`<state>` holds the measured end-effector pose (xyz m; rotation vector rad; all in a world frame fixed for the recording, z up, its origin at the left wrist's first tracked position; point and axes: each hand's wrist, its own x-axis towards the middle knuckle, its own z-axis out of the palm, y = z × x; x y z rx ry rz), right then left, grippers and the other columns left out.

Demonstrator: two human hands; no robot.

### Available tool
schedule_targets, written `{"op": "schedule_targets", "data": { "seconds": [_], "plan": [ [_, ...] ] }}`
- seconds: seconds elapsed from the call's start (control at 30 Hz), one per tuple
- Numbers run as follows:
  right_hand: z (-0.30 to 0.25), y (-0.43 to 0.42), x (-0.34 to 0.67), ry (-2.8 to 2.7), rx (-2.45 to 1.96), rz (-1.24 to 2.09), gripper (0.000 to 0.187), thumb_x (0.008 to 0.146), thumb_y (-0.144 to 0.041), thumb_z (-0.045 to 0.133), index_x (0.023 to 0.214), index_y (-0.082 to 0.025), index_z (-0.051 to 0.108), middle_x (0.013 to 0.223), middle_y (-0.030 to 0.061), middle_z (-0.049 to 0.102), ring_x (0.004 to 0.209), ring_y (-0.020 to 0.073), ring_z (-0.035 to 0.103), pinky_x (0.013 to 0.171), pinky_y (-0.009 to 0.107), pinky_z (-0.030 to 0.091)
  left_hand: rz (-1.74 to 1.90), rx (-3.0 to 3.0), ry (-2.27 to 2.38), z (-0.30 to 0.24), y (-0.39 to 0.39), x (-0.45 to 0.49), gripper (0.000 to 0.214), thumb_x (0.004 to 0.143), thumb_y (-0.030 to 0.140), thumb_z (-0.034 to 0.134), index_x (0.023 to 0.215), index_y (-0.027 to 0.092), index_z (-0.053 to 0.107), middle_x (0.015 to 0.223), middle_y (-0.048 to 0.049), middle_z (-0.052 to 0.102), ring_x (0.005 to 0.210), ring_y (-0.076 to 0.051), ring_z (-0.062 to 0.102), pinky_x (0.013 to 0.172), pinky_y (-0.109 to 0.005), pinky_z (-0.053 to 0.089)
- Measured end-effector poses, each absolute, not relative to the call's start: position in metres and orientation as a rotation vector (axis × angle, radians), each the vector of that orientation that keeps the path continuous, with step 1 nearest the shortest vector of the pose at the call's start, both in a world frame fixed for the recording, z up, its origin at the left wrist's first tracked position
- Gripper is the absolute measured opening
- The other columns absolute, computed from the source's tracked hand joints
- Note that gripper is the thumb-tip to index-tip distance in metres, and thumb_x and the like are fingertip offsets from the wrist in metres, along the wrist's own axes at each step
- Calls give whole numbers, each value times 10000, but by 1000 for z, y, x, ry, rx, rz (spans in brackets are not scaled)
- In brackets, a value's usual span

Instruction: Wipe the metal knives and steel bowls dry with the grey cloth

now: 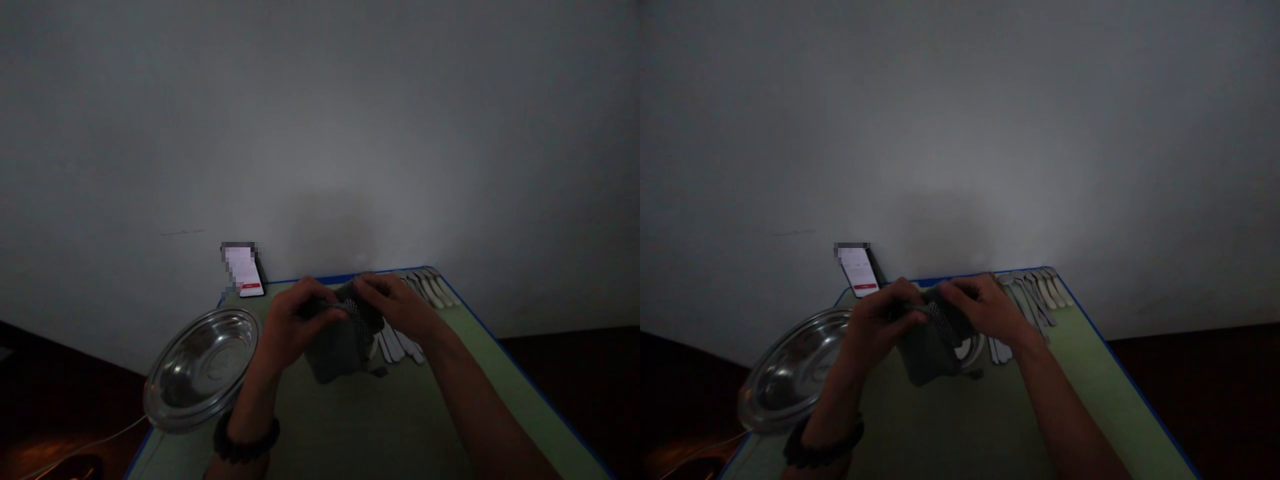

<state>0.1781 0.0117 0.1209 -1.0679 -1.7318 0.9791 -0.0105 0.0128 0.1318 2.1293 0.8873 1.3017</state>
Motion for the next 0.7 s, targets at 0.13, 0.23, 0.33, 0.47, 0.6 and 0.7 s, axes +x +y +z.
{"op": "schedule_targets", "data": {
  "seconds": [0.13,0.23,0.33,0.47,0.6,0.7],
  "plan": [
    [122,9,179,-1826,-1070,988,365,804,-536,524,725,-184,576,650,-24,505,594,105,450,526,227,359,1419,2237,929,131,14,-6,102,736,256,706,790,215,629,772,0,615,710,-133,575,646,-244,428],
    [124,8,181,-1877,-1102,977,248,761,-422,625,802,-183,578,675,-28,517,620,107,468,525,217,362,1411,2217,1031,129,15,-10,156,750,283,691,851,214,595,778,10,597,710,-129,563,647,-242,430],
    [126,10,187,-1888,-1096,891,162,796,-343,580,772,-184,557,700,-19,541,655,116,492,564,228,382,1199,2188,1099,129,17,-22,266,754,318,680,969,216,561,823,8,602,737,-139,560,650,-252,435],
    [125,13,195,-1878,-1091,835,118,833,-304,513,826,-193,553,765,-2,579,714,138,526,648,263,415,817,2269,1071,131,19,-33,204,763,332,665,905,213,580,813,6,605,735,-148,548,651,-269,431],
    [116,19,196,-1807,-1136,861,145,849,-307,484,920,-212,568,920,26,624,885,181,564,800,318,425,830,2240,958,127,22,-28,111,806,273,606,789,197,527,1071,-50,579,958,-174,545,813,-299,430],
    [108,23,194,-1739,-1214,904,236,882,-399,436,974,-222,562,990,45,627,962,197,560,856,345,416,846,2098,1026,120,26,-22,161,806,300,595,776,200,472,958,-33,595,876,-166,556,735,-280,440]
  ]
}}
